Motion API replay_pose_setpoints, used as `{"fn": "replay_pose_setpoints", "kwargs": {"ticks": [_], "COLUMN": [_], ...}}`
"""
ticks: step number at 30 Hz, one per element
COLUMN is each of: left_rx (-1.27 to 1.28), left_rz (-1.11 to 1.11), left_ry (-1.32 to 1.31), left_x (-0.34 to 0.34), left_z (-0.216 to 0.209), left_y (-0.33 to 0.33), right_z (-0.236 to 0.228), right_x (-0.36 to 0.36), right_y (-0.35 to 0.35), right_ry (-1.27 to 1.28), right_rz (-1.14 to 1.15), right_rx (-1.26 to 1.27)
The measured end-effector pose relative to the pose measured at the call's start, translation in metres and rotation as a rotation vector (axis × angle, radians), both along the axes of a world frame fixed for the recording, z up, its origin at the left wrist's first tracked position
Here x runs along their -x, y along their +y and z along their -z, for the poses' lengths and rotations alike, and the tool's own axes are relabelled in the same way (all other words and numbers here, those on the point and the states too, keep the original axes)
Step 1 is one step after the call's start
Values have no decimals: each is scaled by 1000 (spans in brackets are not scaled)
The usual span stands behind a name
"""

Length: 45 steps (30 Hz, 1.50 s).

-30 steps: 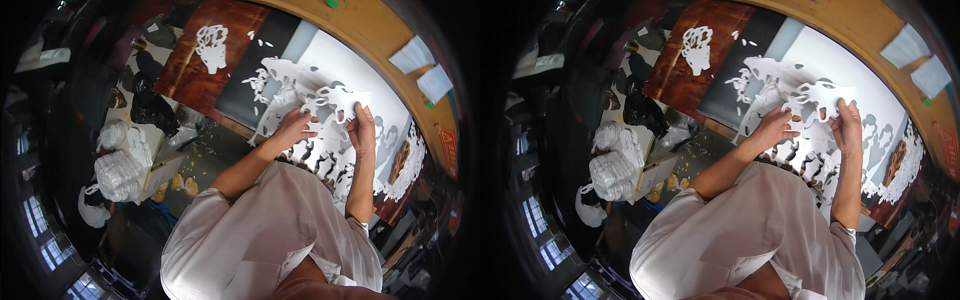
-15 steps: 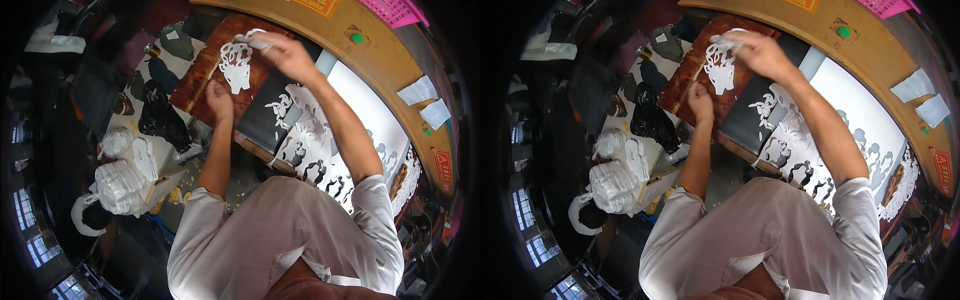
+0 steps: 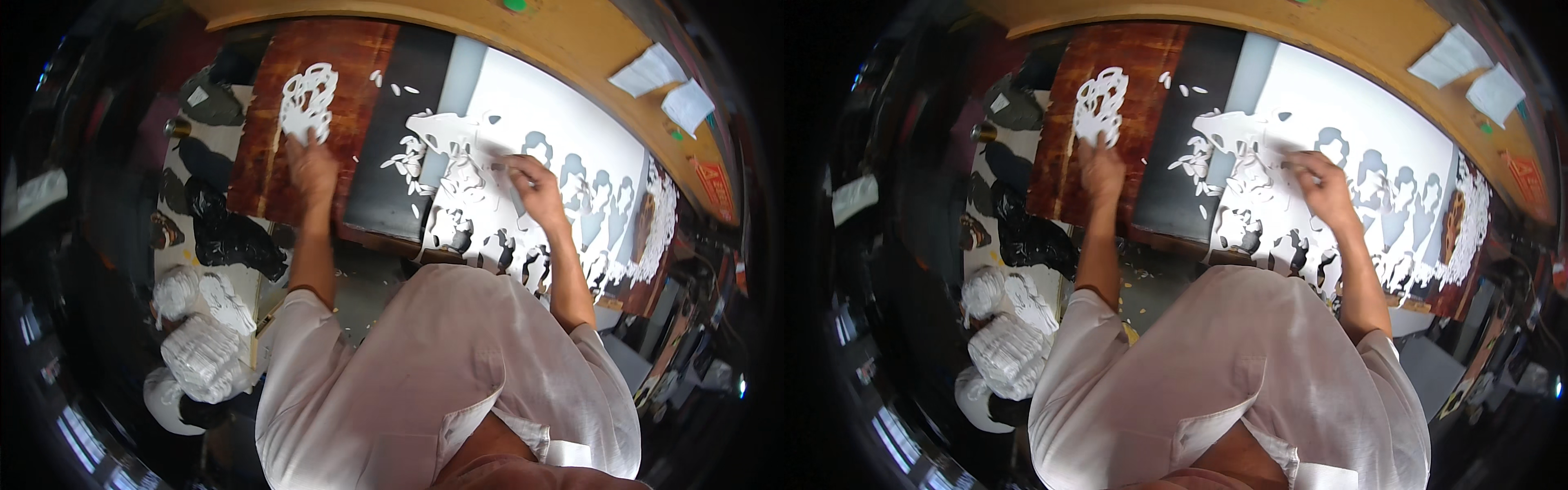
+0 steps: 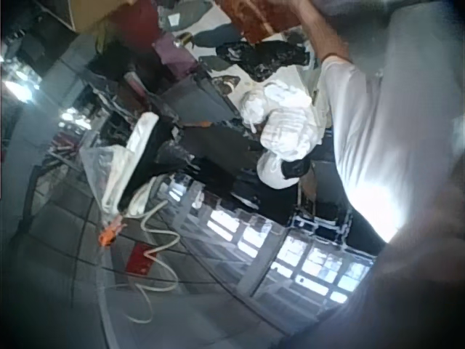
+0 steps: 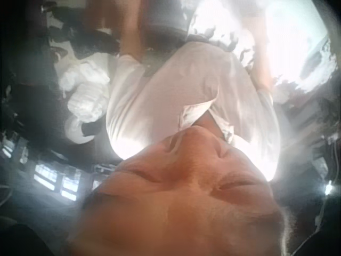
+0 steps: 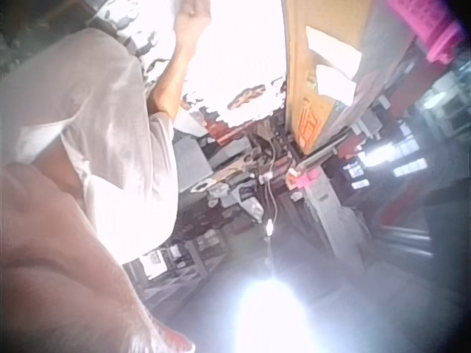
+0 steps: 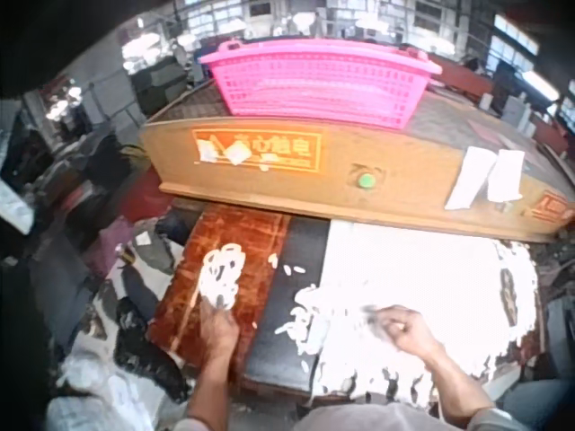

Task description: The person uses scissors to cut small shapes from a white sheet on a worktable, then removes and stacks the cutouts. The person also handles a wooden template and places cutouts into a pink basket.

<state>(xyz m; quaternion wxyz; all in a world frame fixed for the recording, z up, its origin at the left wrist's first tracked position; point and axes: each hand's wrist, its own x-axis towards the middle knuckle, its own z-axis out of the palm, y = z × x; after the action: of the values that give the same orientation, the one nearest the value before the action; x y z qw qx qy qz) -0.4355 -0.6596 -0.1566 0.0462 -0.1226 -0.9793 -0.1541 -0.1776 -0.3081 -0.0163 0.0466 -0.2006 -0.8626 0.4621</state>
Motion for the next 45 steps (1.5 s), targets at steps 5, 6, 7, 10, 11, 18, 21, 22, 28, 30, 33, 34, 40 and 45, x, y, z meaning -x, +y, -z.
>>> {"fn": "replay_pose_setpoints", "kwargs": {"ticks": [5, 6, 7, 10, 11, 18, 21, 22, 28, 30, 33, 34, 40, 45], "left_rx": [149, 225, 72, -410, -586, -48, -175, -448, -664, -653, -635, -649, -830, -1085], "left_rz": [136, 140, 179, 193, 162, 328, 437, 364, 500, 487, 512, 519, 248, 123], "left_ry": [-67, 234, 179, -150, -309, -437, -672, -862, -1006, -1085, -1059, -1074, -1169, -1243], "left_x": [-7, -17, -21, -47, -54, -38, -39, -47, -89, -95, -101, -104, -95, -79], "left_z": [-35, -42, -47, -52, -50, -70, -91, -96, -112, -118, -126, -128, -124, -133], "left_y": [-68, -59, -40, 39, 73, 190, 178, 171, 146, 144, 142, 140, 105, 80], "right_z": [10, 16, 20, 38, 41, 59, 56, 55, 47, 48, 50, 50, 34, 32], "right_x": [-74, -74, -70, -25, -7, 88, 86, 82, 53, 45, 45, 47, 45, 1], "right_y": [41, 41, 41, 26, 19, -22, -30, -34, -33, -34, -34, -29, 66, 81], "right_ry": [-123, -114, -140, 30, 49, 110, 41, 76, 178, 186, 254, 241, 107, -207], "right_rz": [439, 420, 426, 229, 172, 86, 80, 70, -105, -162, -241, -241, 641, 254], "right_rx": [157, 161, 165, 199, 196, 197, 221, 245, 222, 96, -176, -268, 232, 212]}}
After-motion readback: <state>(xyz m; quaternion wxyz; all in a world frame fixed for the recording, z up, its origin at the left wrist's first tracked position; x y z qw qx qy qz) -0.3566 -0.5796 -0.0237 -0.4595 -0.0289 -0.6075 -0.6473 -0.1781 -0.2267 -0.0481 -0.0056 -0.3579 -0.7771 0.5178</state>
